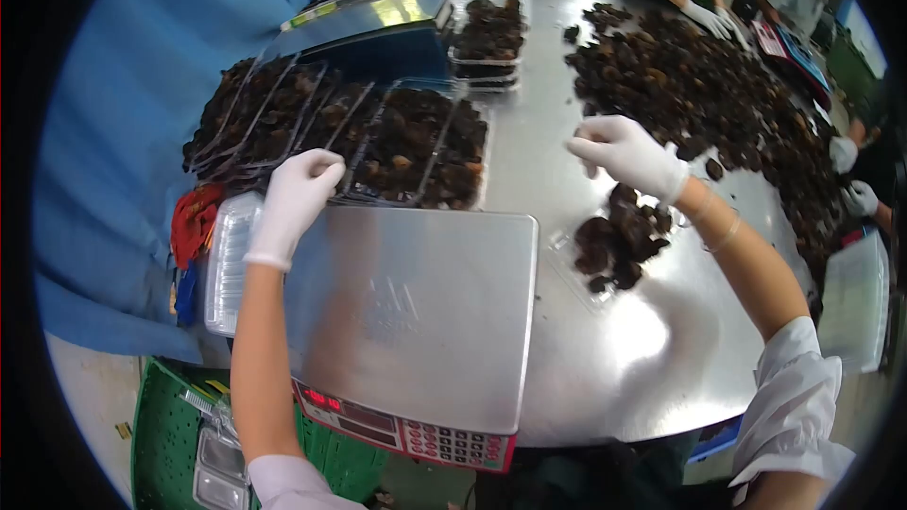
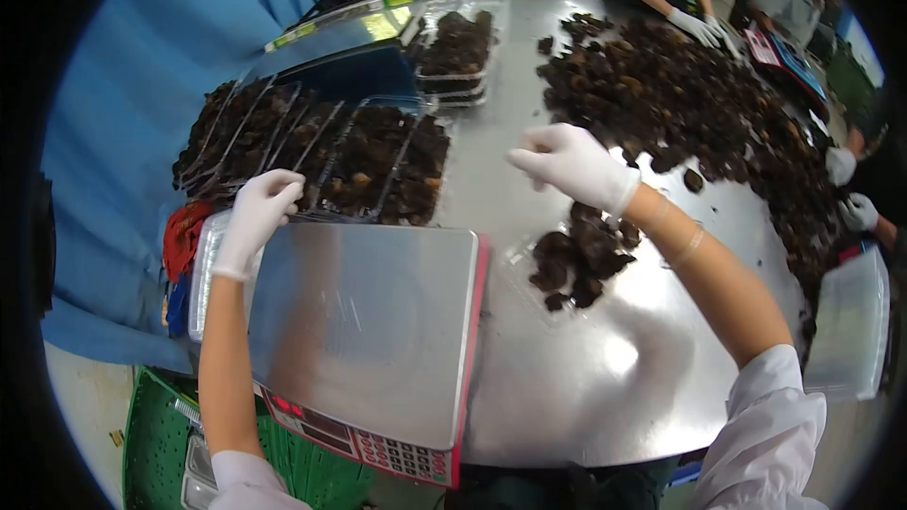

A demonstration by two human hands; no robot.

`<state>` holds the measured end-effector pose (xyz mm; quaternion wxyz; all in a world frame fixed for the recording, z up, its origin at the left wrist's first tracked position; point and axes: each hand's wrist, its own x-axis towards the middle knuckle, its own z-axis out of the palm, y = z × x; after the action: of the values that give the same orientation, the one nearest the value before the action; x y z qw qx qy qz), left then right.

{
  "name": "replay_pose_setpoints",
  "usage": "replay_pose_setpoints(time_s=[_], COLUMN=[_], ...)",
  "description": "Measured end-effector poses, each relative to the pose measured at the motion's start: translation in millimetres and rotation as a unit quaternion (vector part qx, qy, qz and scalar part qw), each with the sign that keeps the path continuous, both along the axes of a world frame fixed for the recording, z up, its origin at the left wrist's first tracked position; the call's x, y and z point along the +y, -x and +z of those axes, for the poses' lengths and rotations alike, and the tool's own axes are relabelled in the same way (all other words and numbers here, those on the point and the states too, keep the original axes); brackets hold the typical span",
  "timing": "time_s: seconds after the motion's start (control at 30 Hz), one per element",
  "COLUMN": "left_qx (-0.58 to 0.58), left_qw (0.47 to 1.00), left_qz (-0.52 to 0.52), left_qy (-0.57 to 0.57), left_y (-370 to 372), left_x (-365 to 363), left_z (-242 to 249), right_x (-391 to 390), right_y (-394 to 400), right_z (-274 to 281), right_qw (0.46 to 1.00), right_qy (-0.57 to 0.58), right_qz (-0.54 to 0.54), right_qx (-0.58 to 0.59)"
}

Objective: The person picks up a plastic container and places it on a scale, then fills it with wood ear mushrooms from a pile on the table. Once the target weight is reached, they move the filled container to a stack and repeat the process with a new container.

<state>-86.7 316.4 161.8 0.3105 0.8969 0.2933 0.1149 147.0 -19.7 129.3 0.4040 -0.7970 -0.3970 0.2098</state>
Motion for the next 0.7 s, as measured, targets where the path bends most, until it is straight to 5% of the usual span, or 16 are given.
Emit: replay_pose_setpoints(time_s=[0.23,0.3,0.37,0.47,0.7], left_qx=[-0.085,-0.096,-0.066,-0.038,-0.094], left_qw=[0.988,0.970,0.953,0.909,0.935], left_qz=[-0.086,-0.218,-0.253,-0.334,-0.258], left_qy=[0.101,0.049,0.152,0.246,0.223], left_y=[81,96,110,113,86], left_x=[-192,-247,-307,-363,-385], left_z=[36,33,18,-39,-131], right_x=[-171,-173,-167,-155,-178], right_y=[19,33,28,30,51], right_z=[-42,-60,-99,-104,-106], right_qw=[0.936,0.924,0.859,0.841,0.801], right_qy=[0.210,0.139,0.006,-0.062,-0.251], right_qz=[-0.075,-0.095,-0.161,-0.231,-0.254], right_qx=[0.271,0.344,0.485,0.486,0.479])
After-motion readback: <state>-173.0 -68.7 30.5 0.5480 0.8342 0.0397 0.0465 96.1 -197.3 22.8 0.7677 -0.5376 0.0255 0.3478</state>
